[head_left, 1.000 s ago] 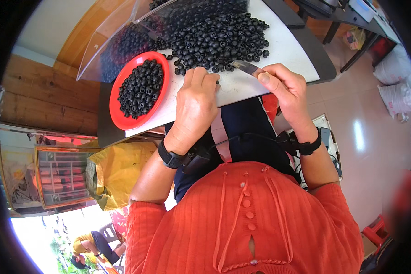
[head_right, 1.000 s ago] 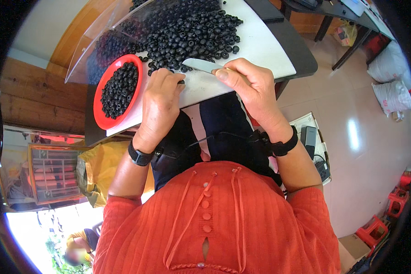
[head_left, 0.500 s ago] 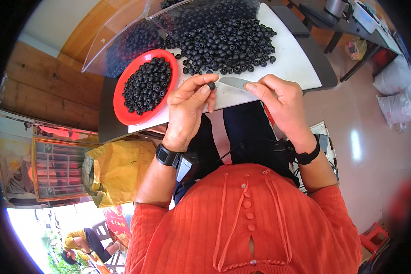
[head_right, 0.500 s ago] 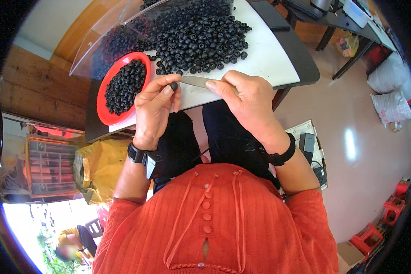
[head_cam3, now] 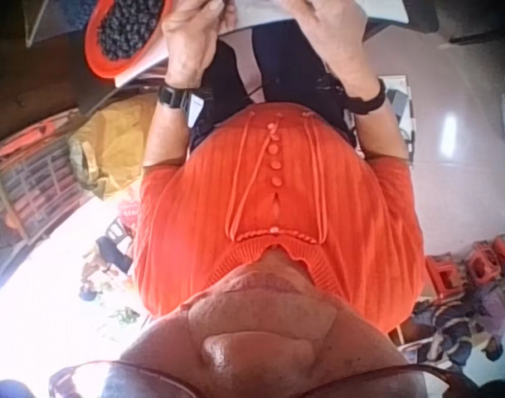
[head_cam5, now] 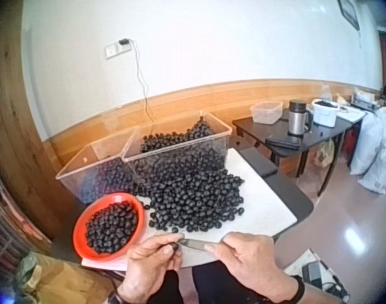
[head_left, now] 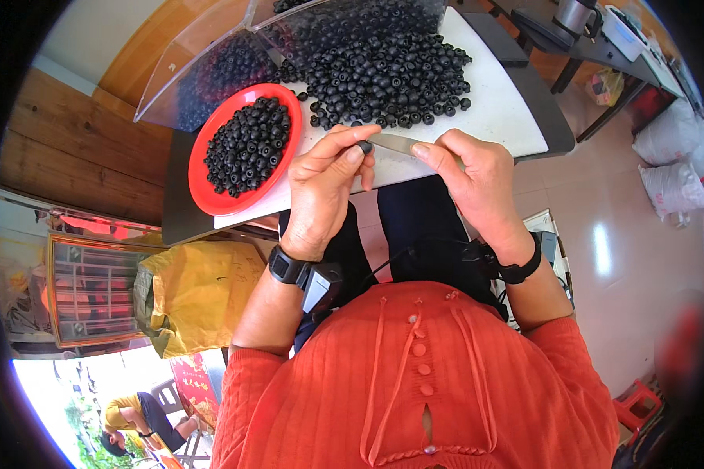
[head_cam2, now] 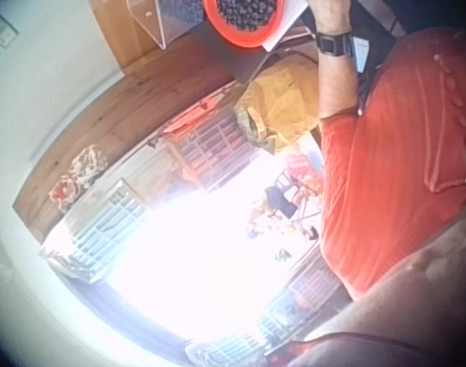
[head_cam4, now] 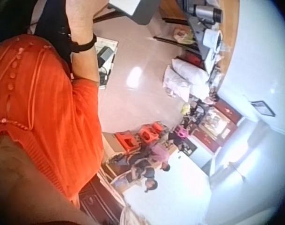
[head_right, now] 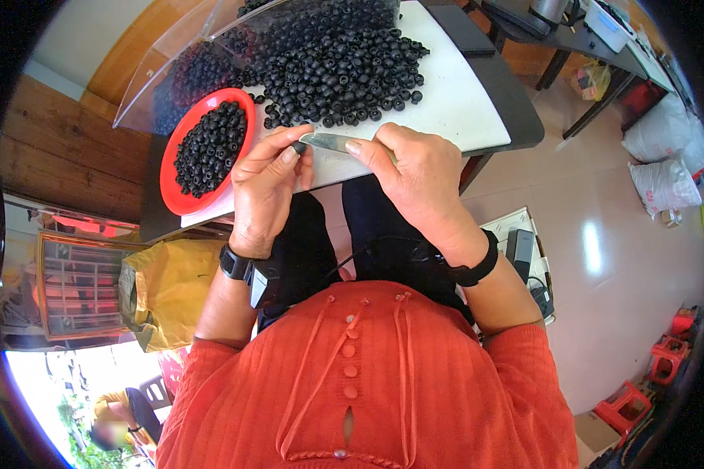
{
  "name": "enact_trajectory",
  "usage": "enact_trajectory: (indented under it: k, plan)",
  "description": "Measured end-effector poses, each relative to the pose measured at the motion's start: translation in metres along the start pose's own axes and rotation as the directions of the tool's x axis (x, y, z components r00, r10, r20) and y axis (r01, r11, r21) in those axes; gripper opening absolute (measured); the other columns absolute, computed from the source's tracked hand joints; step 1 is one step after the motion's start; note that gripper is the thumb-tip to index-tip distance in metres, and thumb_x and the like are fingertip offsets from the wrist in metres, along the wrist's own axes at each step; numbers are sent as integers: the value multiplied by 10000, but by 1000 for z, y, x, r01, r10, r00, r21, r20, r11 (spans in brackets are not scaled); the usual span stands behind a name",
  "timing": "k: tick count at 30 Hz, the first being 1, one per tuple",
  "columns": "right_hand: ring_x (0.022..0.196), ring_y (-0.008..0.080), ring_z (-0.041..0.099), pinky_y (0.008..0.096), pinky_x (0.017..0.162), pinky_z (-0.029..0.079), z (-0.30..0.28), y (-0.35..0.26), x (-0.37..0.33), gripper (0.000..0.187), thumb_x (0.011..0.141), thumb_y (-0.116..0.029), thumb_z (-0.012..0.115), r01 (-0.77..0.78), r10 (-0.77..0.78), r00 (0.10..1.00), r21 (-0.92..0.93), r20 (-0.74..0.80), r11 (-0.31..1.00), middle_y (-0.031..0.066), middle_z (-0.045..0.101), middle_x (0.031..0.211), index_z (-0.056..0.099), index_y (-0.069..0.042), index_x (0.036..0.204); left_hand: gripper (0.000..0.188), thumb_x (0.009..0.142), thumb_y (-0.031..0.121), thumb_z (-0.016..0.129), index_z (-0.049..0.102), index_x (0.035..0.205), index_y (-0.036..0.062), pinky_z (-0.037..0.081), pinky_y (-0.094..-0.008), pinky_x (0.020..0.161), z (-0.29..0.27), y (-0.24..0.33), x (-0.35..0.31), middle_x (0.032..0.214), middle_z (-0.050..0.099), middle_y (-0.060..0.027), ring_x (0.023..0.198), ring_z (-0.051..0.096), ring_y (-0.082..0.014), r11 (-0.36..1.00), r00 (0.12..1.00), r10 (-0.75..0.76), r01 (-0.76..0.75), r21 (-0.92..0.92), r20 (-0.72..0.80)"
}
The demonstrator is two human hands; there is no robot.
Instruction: The person uses a small blade to process small black fruits, removing stems or blemishes, and placing them into a red bowl.
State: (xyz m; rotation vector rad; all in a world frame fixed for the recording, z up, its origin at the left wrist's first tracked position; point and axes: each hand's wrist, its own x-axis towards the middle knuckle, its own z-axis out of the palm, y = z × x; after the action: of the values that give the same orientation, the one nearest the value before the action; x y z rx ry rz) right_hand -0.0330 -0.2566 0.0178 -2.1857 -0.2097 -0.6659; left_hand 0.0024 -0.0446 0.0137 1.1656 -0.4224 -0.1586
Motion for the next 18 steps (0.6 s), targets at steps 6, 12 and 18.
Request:
enact_trajectory:
  k: [6, 12, 18]
  plan:
    - [463, 293, 552, 397, 468, 402, 0, 0, 0, 426, 930, -365, 718, -10, 10, 1000, 0, 4, 1000, 119, 559, 554, 591, -53, 669, 271, 1009, -33, 555, 683, 1247, -52, 496, -263, 667, 1, -1, 0, 1006, 590, -66, 787, 582, -147, 999, 999, 31, -31, 22, 15]
    - [459, 287, 549, 392, 461, 404, -1, 3, 1, 426, 931, -366, 717, 30, -30, 999, -20, 13, 999, 112, 565, 555, 594, -56, 666, 272, 1011, -12, 554, 678, 1249, -56, 488, -275, 664, 2, -3, 0, 1027, 592, -75, 805, 584, -163, 998, 999, 41, -41, 38, 12]
    - [450, 268, 551, 383, 454, 404, -2, 3, 1, 420, 933, -360, 717, 52, -52, 998, -11, 22, 999, 99, 572, 550, 601, -62, 661, 271, 1014, 16, 553, 672, 1243, -67, 490, -301, 665, 1, -5, -1, 1065, 604, -93, 840, 593, -187, 999, 999, 33, -33, 15, 15]
